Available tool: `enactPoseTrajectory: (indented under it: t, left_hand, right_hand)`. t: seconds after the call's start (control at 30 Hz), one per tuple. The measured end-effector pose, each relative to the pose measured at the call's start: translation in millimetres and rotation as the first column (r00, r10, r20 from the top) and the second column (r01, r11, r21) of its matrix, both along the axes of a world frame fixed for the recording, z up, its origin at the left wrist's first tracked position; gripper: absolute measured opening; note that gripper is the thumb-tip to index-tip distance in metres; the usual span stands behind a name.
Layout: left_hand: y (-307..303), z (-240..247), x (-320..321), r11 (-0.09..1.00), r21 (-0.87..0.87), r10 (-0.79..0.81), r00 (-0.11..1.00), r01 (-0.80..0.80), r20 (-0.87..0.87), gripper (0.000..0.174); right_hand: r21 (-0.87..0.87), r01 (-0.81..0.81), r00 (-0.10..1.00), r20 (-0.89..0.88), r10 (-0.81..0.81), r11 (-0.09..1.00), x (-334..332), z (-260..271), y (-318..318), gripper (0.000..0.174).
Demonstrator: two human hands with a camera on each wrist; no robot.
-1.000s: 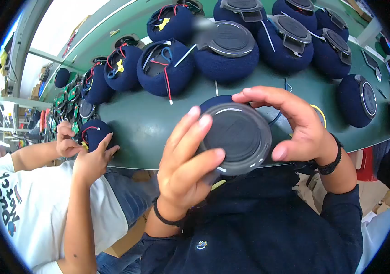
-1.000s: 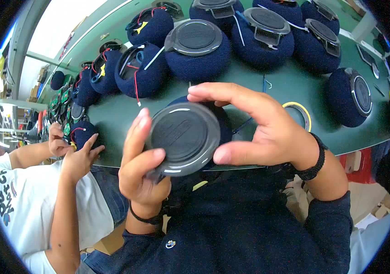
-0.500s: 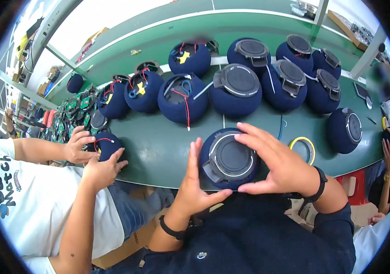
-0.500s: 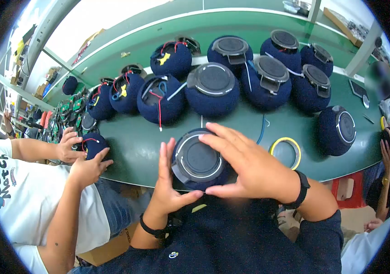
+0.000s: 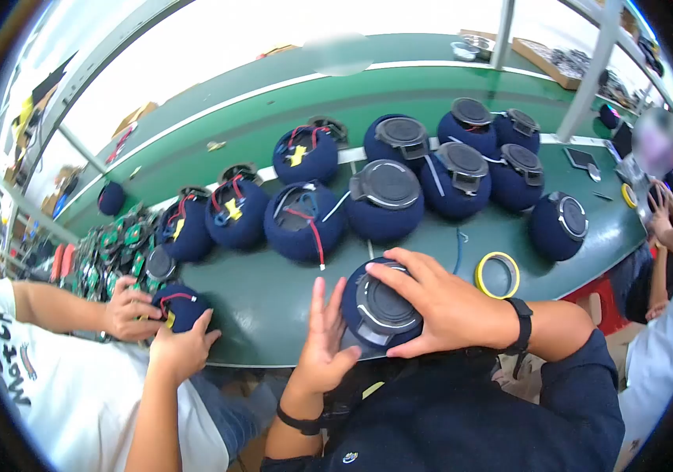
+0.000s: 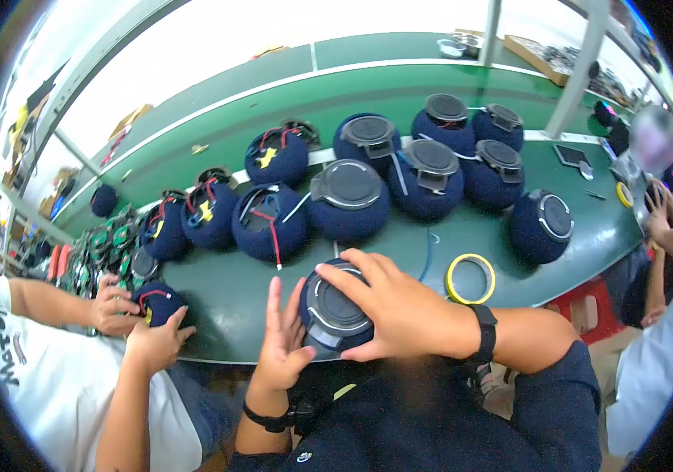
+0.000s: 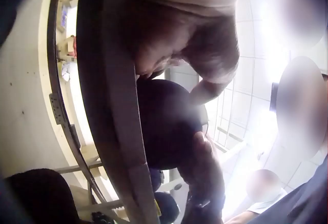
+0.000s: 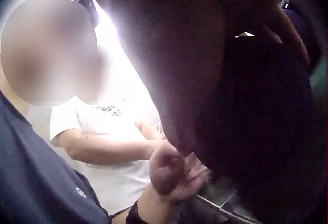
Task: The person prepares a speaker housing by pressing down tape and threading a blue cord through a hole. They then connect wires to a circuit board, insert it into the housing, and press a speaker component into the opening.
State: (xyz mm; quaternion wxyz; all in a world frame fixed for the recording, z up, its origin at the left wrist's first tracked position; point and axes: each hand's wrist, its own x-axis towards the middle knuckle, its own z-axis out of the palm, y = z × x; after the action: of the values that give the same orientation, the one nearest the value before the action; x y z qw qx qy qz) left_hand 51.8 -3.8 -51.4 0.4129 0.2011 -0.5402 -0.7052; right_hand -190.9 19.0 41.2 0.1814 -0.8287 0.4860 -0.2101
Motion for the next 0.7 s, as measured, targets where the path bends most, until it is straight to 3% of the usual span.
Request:
enactPoseTrajectory:
  t: [0.1,0.23,0.27,0.37,0.5,0.53,0.6,0.7]
  left_hand:
    - [-3,-5,4,0.995,0.101,0.037,0.987,-0.022,-0.154,0.114]
    - [-3,-16,4,0.987,0.138,0.1,0.986,-0.081,-0.137,0.108]
    - [-3,-8,2,0.988,0.127,0.099,0.989,-0.084,-0.111,0.103]
    - [-2,-5,-1,0.98,0.163,0.126,0.99,-0.113,-0.067,0.105]
    - [-5,-8,2,0.987,0.151,0.073,0.995,-0.061,-0.072,0.1]
    - [-6,-10,2,0.989,0.139,0.059,0.995,-0.046,-0.085,0.099]
    - [-5,-12,4,0.989,0.141,0.066,0.994,-0.053,-0.091,0.098]
    - [-8,-18,5,0.991,0.129,0.053,0.992,-0.038,-0.116,0.097]
  right_hand:
    - [0.015,-0.018,0.998,0.053,0.017,1.0,-4,14,-1,0.11]
    - [-0.282,-0.035,0.977,0.193,0.092,0.959,-16,68,-37,0.118]
    - [-0.343,0.054,0.986,0.166,0.004,0.938,-20,78,-53,0.119]
    - [-0.297,0.318,0.929,0.288,-0.233,0.901,-34,105,-127,0.117]
    - [-0.207,0.577,0.816,0.099,-0.57,0.79,-68,101,-240,0.125]
    - [-0.229,0.518,0.856,0.141,-0.498,0.825,-94,80,-282,0.126]
    - [-0.196,0.604,0.793,0.054,-0.607,0.772,-107,65,-308,0.128]
    - [-0.124,0.608,0.779,-0.102,-0.619,0.785,-131,35,-342,0.137]
